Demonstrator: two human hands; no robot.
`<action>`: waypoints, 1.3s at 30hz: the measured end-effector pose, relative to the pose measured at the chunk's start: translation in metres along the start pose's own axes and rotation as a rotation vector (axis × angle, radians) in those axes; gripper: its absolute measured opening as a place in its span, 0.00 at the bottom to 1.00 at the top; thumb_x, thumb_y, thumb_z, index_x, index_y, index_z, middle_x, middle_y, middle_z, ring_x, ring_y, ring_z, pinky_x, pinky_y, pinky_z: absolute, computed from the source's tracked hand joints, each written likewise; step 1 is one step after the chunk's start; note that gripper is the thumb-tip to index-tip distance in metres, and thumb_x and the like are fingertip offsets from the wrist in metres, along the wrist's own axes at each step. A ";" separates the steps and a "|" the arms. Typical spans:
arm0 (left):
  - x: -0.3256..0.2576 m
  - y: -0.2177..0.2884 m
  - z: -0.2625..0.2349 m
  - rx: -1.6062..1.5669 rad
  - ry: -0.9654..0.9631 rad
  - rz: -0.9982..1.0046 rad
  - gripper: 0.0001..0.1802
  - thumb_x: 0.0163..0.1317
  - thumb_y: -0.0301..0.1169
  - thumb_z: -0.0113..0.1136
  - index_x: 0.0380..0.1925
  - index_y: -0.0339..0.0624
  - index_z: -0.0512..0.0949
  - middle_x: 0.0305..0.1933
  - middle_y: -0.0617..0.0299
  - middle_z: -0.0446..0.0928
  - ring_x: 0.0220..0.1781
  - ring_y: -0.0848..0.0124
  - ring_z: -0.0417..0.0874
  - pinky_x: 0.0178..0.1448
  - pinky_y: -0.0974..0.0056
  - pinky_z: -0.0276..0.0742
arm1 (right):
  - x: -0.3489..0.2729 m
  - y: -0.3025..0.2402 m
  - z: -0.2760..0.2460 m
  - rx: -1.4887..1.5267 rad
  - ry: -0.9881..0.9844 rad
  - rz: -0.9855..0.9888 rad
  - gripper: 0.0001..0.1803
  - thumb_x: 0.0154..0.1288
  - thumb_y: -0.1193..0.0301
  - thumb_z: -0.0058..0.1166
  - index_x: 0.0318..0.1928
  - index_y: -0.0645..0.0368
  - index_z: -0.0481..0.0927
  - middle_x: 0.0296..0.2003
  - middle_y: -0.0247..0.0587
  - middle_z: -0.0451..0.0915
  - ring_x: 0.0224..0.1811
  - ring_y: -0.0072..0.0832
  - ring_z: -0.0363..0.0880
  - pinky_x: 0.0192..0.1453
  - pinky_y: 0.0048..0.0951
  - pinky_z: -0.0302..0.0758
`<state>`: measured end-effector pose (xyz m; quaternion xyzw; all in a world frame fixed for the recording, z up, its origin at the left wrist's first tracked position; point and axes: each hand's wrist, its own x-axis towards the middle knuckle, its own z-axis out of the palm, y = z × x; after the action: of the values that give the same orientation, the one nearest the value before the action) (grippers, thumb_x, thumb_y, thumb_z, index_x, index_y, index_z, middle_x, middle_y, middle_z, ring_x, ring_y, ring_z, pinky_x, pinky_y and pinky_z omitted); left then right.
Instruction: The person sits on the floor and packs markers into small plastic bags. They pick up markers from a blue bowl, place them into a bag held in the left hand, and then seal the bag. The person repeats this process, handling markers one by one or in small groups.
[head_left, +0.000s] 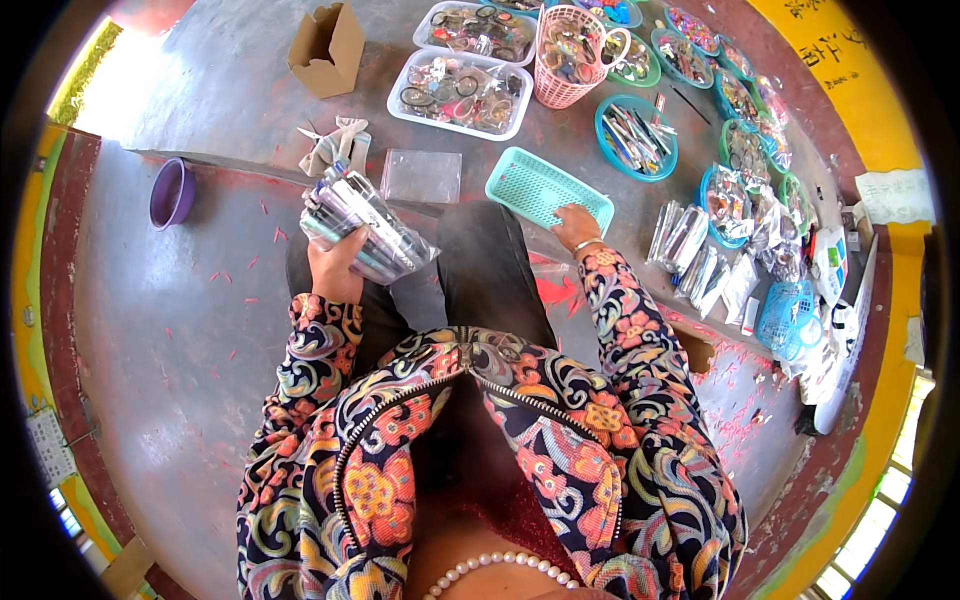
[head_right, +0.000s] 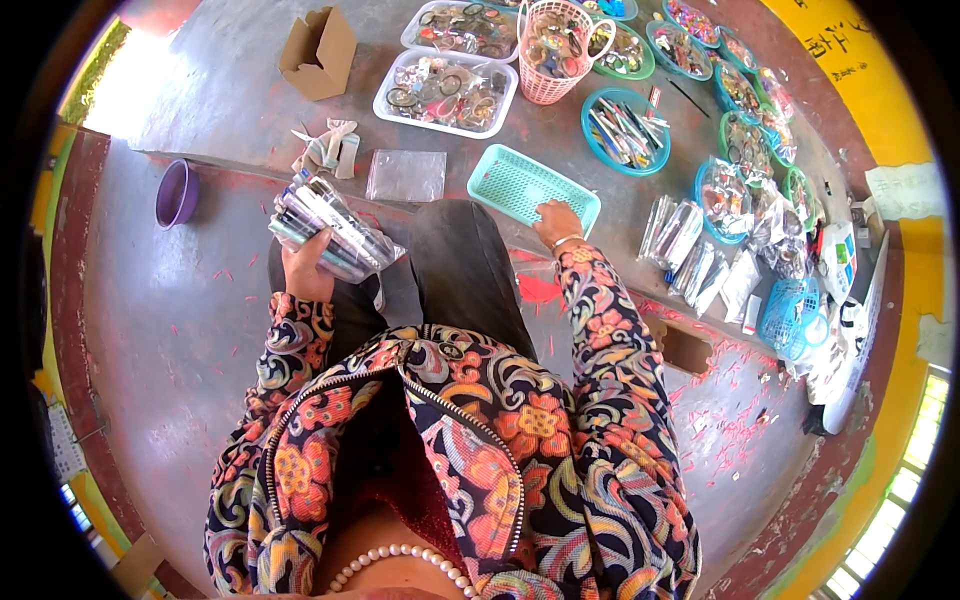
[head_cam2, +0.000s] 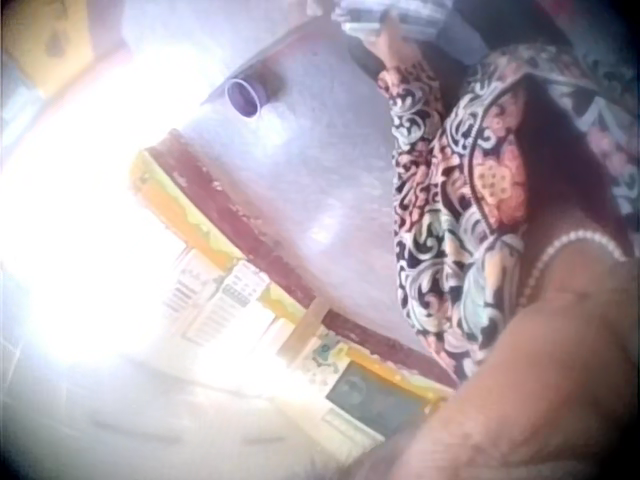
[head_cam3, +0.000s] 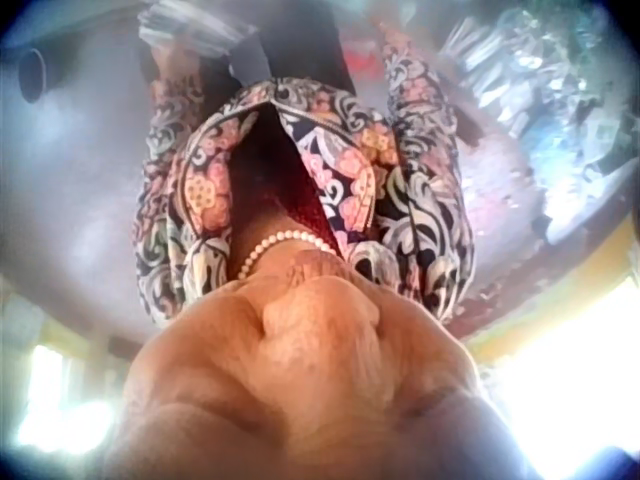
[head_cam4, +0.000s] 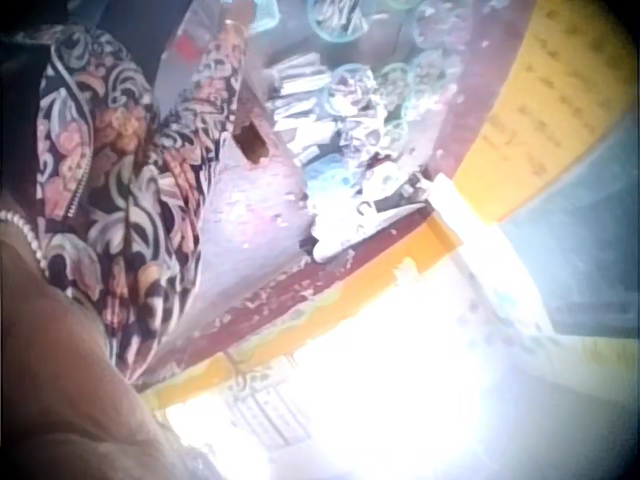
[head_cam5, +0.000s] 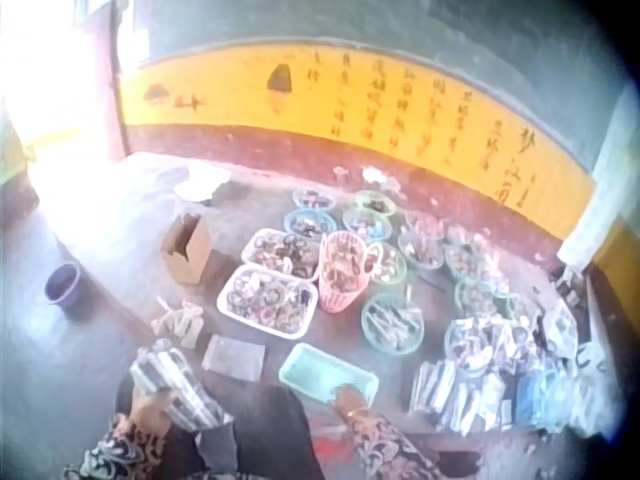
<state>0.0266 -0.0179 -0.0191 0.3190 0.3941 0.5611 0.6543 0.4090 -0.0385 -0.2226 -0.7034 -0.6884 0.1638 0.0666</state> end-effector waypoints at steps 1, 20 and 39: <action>0.001 -0.002 -0.002 -0.001 0.001 -0.003 0.21 0.48 0.18 0.57 0.45 0.36 0.70 0.40 0.60 0.75 0.42 0.68 0.77 0.48 0.63 0.72 | 0.002 -0.006 0.003 -0.011 -0.061 0.023 0.14 0.49 0.65 0.54 0.38 0.54 0.80 0.36 0.44 0.78 0.43 0.41 0.74 0.49 0.39 0.70; 0.001 0.000 -0.006 0.045 0.000 0.024 0.20 0.48 0.20 0.58 0.44 0.36 0.71 0.40 0.62 0.75 0.42 0.70 0.76 0.47 0.65 0.70 | 0.018 -0.031 -0.003 -0.202 -0.301 0.030 0.11 0.53 0.75 0.45 0.34 0.63 0.81 0.36 0.54 0.79 0.39 0.44 0.79 0.43 0.39 0.75; 0.003 -0.001 -0.018 0.040 -0.060 0.029 0.21 0.48 0.20 0.57 0.45 0.36 0.70 0.40 0.60 0.75 0.42 0.68 0.77 0.47 0.63 0.72 | 0.027 -0.028 -0.042 -0.198 -0.076 -0.004 0.09 0.42 0.69 0.50 0.22 0.60 0.80 0.25 0.52 0.78 0.30 0.46 0.78 0.37 0.42 0.74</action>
<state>0.0122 -0.0152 -0.0294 0.3544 0.3807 0.5525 0.6513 0.3957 -0.0049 -0.1778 -0.6986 -0.7046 0.1215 -0.0291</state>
